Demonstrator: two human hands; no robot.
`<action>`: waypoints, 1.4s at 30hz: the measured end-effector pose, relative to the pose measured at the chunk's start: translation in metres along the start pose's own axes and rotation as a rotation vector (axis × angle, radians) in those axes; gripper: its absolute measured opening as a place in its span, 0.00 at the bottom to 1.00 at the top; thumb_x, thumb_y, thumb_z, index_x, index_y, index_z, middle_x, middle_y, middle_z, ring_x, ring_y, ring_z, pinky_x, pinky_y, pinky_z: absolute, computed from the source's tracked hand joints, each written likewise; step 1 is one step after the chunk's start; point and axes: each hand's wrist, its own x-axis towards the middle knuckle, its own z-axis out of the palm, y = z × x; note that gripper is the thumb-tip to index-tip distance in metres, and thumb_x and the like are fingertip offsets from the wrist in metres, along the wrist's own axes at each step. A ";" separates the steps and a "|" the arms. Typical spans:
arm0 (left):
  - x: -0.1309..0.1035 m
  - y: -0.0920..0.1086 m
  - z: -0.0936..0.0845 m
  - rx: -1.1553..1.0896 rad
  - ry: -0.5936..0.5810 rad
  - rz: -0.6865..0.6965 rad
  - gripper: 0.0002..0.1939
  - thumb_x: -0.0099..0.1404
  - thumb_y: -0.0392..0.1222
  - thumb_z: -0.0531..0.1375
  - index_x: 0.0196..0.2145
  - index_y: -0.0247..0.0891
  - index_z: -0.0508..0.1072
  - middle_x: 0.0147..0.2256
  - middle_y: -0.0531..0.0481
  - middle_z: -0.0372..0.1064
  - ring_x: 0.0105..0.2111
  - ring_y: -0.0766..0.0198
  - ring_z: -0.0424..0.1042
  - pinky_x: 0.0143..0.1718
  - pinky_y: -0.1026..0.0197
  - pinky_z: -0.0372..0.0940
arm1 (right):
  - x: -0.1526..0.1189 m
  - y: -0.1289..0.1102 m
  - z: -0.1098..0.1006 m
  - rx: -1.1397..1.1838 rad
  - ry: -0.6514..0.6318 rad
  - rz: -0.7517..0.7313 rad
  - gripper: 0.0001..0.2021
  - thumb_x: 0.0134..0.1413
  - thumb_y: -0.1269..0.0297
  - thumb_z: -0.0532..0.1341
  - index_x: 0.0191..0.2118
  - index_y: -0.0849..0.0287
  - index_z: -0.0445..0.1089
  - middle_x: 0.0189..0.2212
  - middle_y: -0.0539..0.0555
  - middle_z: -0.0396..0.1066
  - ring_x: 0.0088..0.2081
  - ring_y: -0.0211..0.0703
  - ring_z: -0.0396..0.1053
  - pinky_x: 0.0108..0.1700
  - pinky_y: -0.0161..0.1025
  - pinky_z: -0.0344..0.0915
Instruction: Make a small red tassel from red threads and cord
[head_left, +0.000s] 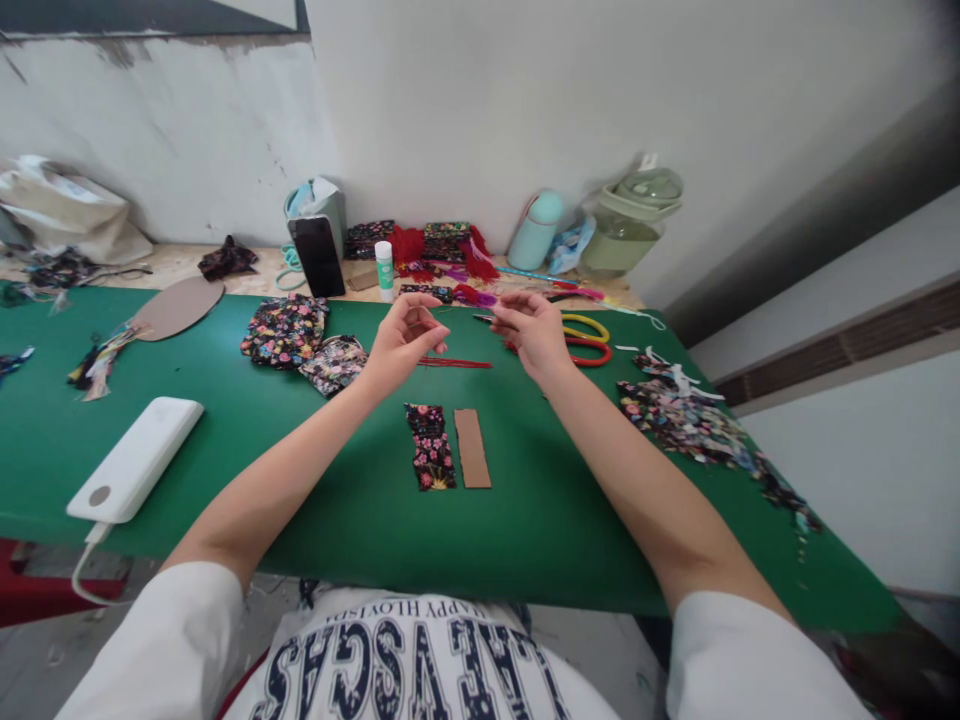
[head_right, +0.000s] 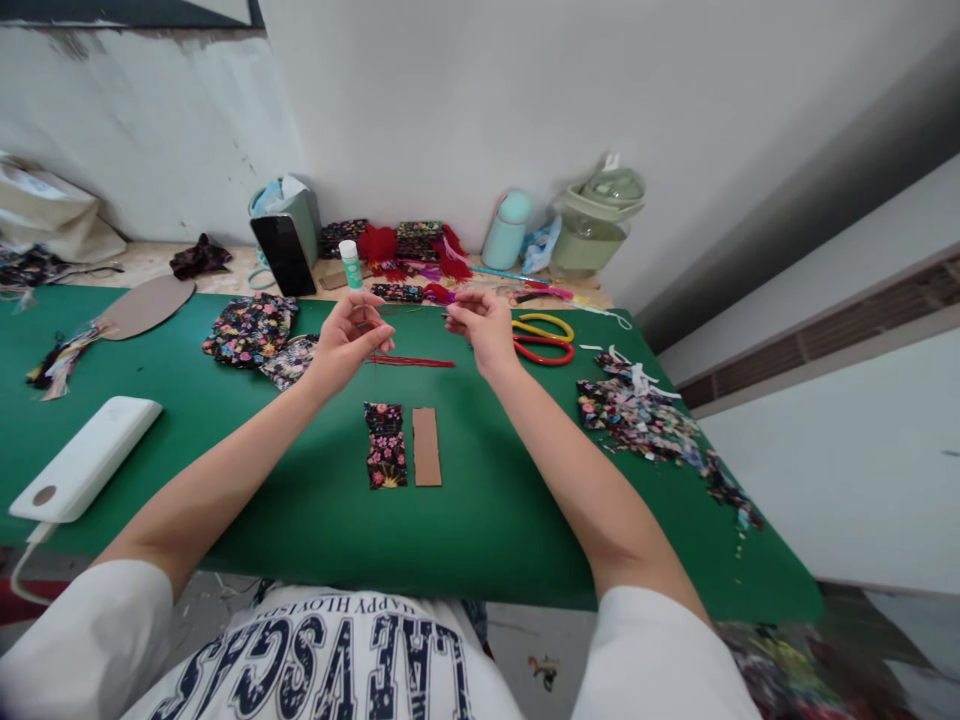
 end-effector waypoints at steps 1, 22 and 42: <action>0.000 0.001 0.001 0.006 -0.009 -0.005 0.17 0.58 0.45 0.63 0.42 0.41 0.61 0.27 0.58 0.61 0.24 0.72 0.69 0.29 0.63 0.68 | -0.004 -0.004 0.002 0.003 -0.026 -0.025 0.15 0.36 0.58 0.68 0.31 0.54 0.65 0.27 0.47 0.68 0.27 0.36 0.70 0.33 0.40 0.72; -0.006 -0.003 0.005 0.308 -0.045 -0.030 0.15 0.57 0.30 0.60 0.41 0.39 0.64 0.25 0.57 0.65 0.26 0.70 0.68 0.28 0.67 0.63 | -0.045 -0.048 0.018 -0.599 -0.350 -0.581 0.06 0.54 0.60 0.62 0.29 0.51 0.75 0.29 0.52 0.70 0.32 0.44 0.68 0.36 0.44 0.66; 0.017 -0.023 -0.054 0.315 -0.014 -0.321 0.15 0.53 0.27 0.61 0.39 0.35 0.66 0.24 0.55 0.70 0.23 0.68 0.72 0.30 0.62 0.70 | 0.002 -0.024 -0.028 -0.828 -0.300 -0.401 0.11 0.50 0.57 0.63 0.24 0.58 0.68 0.19 0.50 0.68 0.21 0.38 0.63 0.26 0.37 0.60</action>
